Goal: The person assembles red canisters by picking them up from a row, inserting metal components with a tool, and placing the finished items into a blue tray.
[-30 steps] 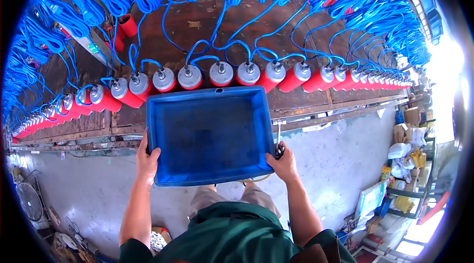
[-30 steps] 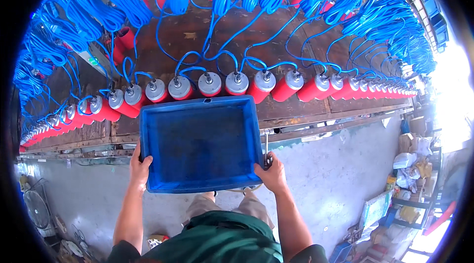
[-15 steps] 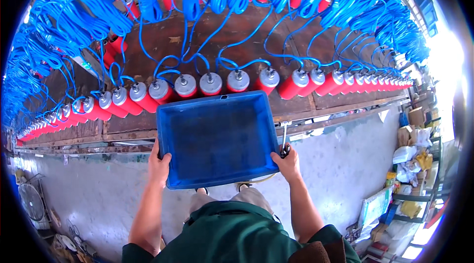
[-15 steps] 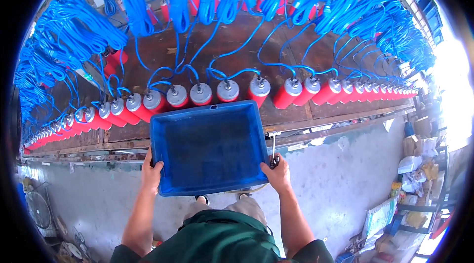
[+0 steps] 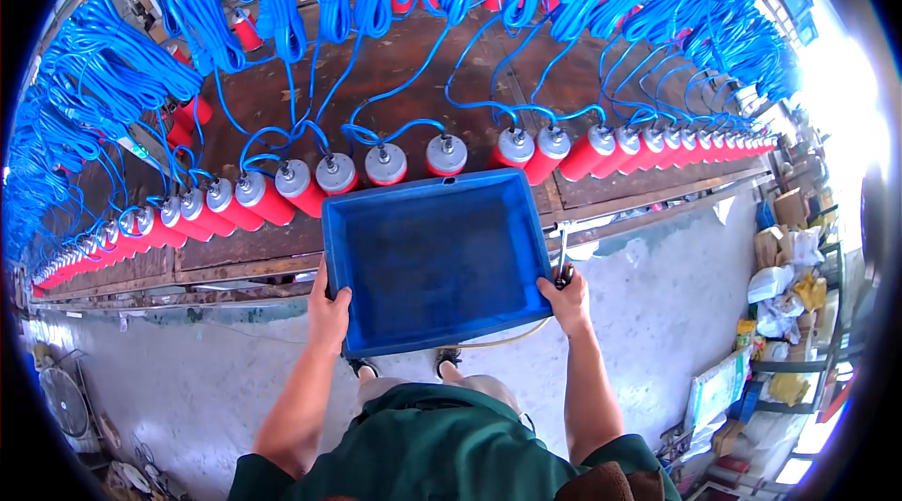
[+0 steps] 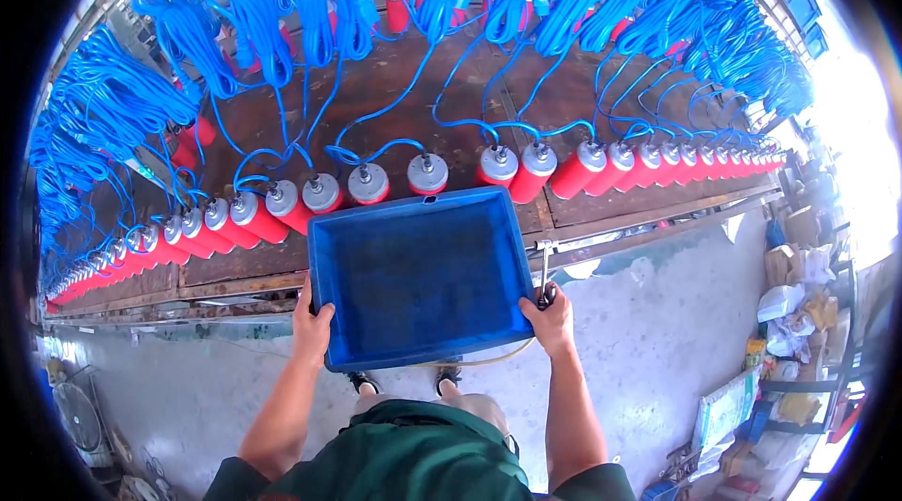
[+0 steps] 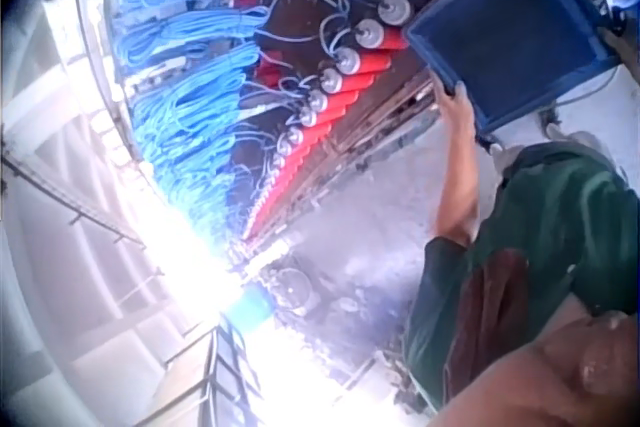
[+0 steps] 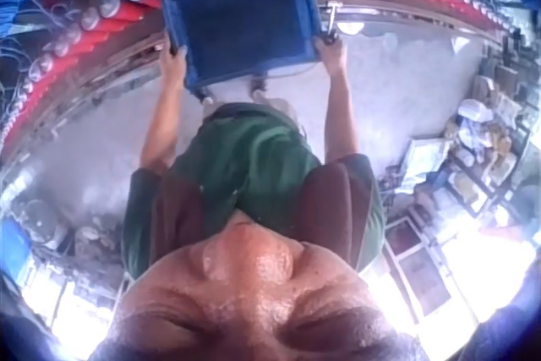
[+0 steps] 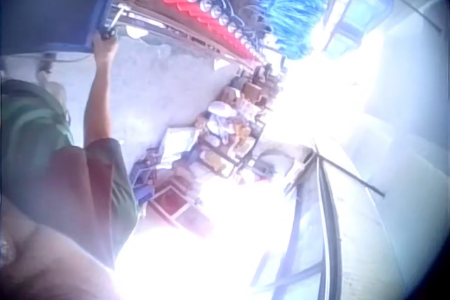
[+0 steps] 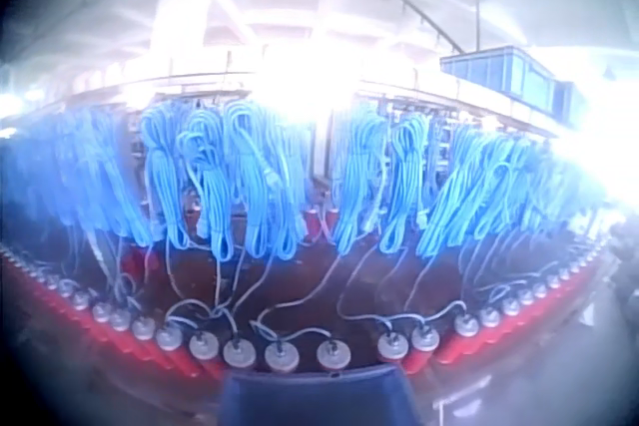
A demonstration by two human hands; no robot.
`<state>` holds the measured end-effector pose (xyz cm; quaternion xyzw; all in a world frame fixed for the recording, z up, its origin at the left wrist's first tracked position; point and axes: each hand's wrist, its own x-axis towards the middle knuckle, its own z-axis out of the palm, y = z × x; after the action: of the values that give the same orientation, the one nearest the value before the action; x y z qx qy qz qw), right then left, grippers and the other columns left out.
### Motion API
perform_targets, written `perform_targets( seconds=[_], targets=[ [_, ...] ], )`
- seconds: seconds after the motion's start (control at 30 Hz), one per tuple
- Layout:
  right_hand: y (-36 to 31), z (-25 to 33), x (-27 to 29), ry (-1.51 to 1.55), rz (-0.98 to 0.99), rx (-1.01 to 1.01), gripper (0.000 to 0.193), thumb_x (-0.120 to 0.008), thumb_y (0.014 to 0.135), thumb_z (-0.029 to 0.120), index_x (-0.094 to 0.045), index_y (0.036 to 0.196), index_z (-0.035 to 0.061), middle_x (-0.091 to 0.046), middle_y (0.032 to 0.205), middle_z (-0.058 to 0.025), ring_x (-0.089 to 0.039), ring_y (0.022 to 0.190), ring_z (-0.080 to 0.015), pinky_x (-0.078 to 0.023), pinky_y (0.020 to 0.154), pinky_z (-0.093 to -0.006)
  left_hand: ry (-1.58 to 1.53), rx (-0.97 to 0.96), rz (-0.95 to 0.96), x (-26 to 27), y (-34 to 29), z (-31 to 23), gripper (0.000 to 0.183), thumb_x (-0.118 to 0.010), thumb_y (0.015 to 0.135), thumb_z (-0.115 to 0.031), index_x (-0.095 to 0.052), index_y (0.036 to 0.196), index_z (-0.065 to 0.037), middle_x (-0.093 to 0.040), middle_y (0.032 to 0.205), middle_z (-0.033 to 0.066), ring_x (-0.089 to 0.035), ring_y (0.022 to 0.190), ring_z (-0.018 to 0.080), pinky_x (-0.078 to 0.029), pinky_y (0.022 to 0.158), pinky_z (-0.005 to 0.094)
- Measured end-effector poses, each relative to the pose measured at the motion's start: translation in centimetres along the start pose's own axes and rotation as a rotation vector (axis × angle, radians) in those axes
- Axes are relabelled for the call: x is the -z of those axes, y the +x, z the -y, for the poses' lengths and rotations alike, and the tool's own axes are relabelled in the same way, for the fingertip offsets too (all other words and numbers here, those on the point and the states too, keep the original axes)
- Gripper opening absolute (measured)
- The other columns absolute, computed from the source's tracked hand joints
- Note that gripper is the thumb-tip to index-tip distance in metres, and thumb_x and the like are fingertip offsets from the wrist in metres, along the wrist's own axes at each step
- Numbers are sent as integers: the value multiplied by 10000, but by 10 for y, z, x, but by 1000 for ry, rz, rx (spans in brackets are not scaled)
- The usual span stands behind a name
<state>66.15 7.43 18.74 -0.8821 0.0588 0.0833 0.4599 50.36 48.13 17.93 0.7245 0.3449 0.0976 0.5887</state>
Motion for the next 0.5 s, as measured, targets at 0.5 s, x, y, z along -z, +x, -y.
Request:
perform_targets(
  seconds=[0.5],
  targets=[
    [28, -53, 33, 238, 35, 39, 171, -797, 891, 111, -667, 978, 43, -641, 837, -2, -565, 742, -108, -492, 681, -287, 144, -179, -37, -50, 1, -2, 784, -621, 934, -78, -391, 1682, -129, -699, 1362, 251, -722, 1188, 323, -520, 1068, 380]
  ],
)
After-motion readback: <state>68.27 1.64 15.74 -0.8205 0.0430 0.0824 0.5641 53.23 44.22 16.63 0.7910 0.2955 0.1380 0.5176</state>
